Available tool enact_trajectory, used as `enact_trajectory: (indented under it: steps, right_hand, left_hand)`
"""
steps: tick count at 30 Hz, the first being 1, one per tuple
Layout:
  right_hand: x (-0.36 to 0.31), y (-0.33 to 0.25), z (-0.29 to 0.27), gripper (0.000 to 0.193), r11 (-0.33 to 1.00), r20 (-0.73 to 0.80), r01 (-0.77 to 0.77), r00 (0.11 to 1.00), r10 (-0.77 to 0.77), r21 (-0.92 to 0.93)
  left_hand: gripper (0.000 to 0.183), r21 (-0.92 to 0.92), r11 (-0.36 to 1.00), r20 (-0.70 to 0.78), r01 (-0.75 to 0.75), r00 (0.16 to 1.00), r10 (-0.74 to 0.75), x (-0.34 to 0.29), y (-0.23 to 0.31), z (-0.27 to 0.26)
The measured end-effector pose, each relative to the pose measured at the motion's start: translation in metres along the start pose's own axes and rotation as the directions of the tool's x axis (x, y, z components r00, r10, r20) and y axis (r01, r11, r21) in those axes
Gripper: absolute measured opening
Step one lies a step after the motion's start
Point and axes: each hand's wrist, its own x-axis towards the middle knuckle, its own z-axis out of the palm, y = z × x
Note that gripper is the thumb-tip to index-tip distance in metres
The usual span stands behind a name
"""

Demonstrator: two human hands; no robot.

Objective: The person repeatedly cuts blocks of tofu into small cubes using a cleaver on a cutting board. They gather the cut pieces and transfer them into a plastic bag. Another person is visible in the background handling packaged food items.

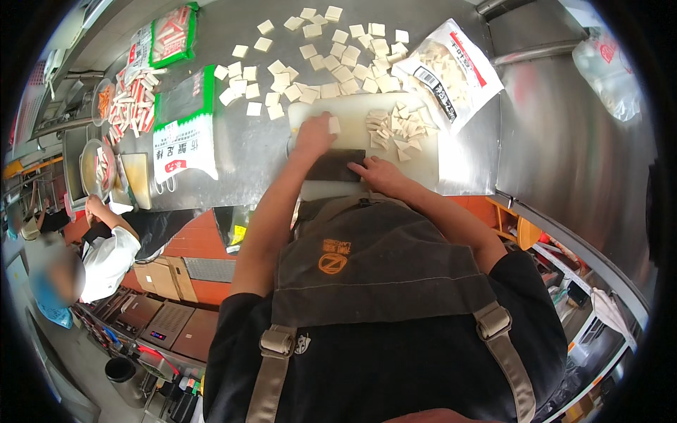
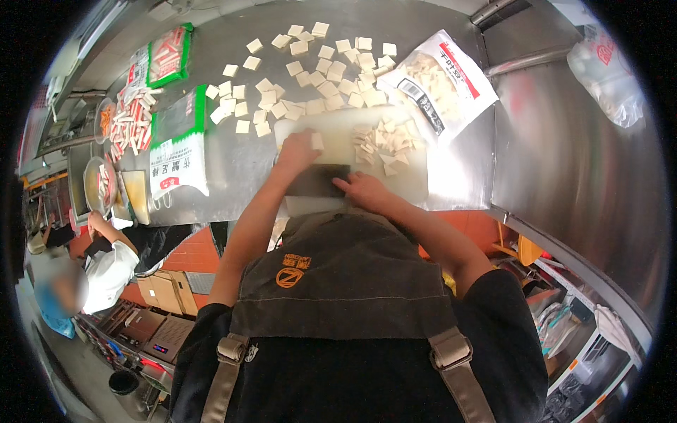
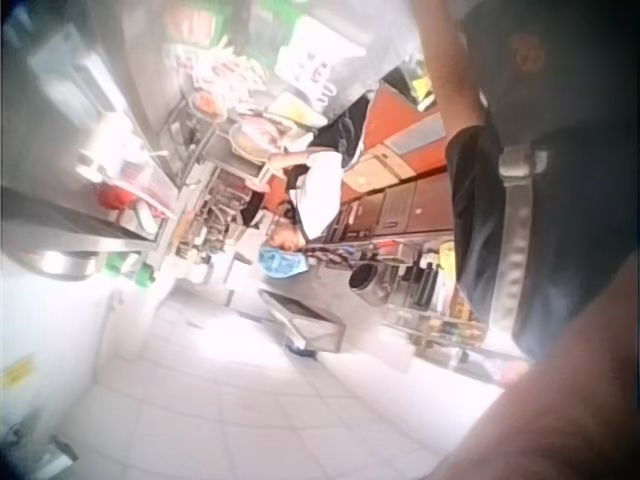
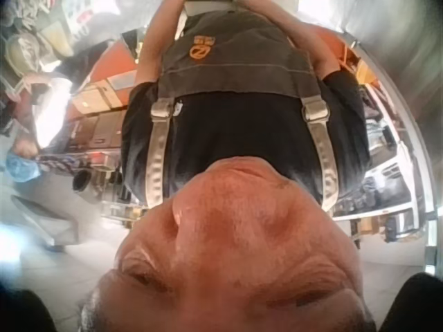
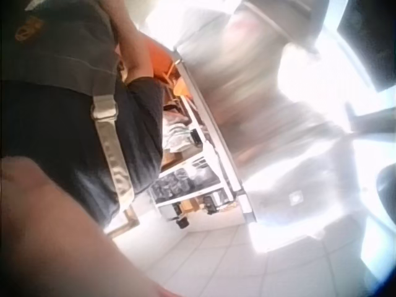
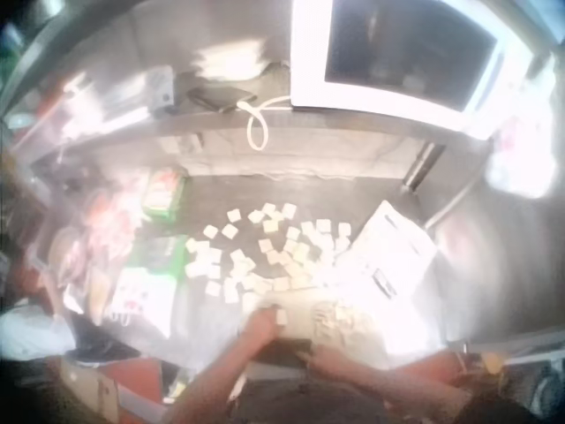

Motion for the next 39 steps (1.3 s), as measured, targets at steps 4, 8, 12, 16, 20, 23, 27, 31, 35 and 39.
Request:
enact_trajectory:
  steps: [4, 8, 12, 16, 20, 23, 27, 31, 35, 39]
  right_hand:
    - [0.001, -0.002, 0.000, 0.067, 0.998, -0.009, -0.021, 1.000, 0.021, 0.066]
    - [-0.014, -0.010, -0.034, 0.064, 0.977, 0.049, -0.122, 0.992, 0.115, 0.173]
    - [-0.046, -0.021, -0.083, 0.047, 0.950, 0.088, -0.211, 0.977, 0.195, 0.229]
    - [-0.063, -0.016, -0.099, 0.026, 0.920, -0.072, -0.192, 0.971, 0.230, 0.342]
    - [-0.048, -0.027, -0.117, 0.021, 0.871, -0.135, -0.294, 0.919, 0.371, 0.394]
    - [-0.019, -0.025, -0.110, 0.019, 0.910, -0.248, -0.251, 0.907, 0.340, 0.329]
    - [0.005, -0.023, -0.104, 0.015, 0.950, -0.280, -0.216, 0.920, 0.275, 0.225]
    - [0.015, -0.019, -0.101, 0.014, 0.964, -0.243, -0.190, 0.942, 0.233, 0.188]
    - [0.018, -0.016, -0.104, 0.014, 0.970, -0.241, -0.149, 0.951, 0.194, 0.192]
    - [0.020, -0.014, -0.105, 0.015, 0.970, -0.242, -0.149, 0.951, 0.193, 0.190]
  left_hand:
    - [0.071, -0.008, 1.000, -0.050, -0.021, 0.999, 0.020, -0.002, -0.001, 0.000]
    - [0.086, -0.067, 0.998, 0.016, 0.020, 1.000, -0.019, -0.013, 0.004, -0.029]
    - [0.076, -0.201, 0.978, -0.069, 0.056, 0.995, -0.071, -0.026, -0.014, -0.084]
    - [0.052, -0.503, 0.848, -0.262, 0.166, 0.906, -0.333, -0.034, -0.073, -0.085]
    - [0.037, -0.718, 0.677, -0.200, 0.160, 0.885, -0.421, -0.040, -0.095, -0.030]
    - [0.035, -0.939, 0.335, -0.085, 0.081, 0.887, -0.453, -0.038, -0.061, 0.019]
    - [0.037, -0.914, 0.387, -0.084, 0.120, 0.878, -0.471, -0.038, -0.027, 0.036]
    - [0.042, -0.887, 0.431, -0.096, 0.165, 0.848, -0.521, -0.032, -0.014, 0.043]
    - [0.041, -0.781, 0.597, -0.196, 0.181, 0.837, -0.510, -0.030, -0.012, 0.049]
    - [0.040, -0.770, 0.618, -0.230, 0.159, 0.835, -0.500, -0.033, -0.008, 0.047]
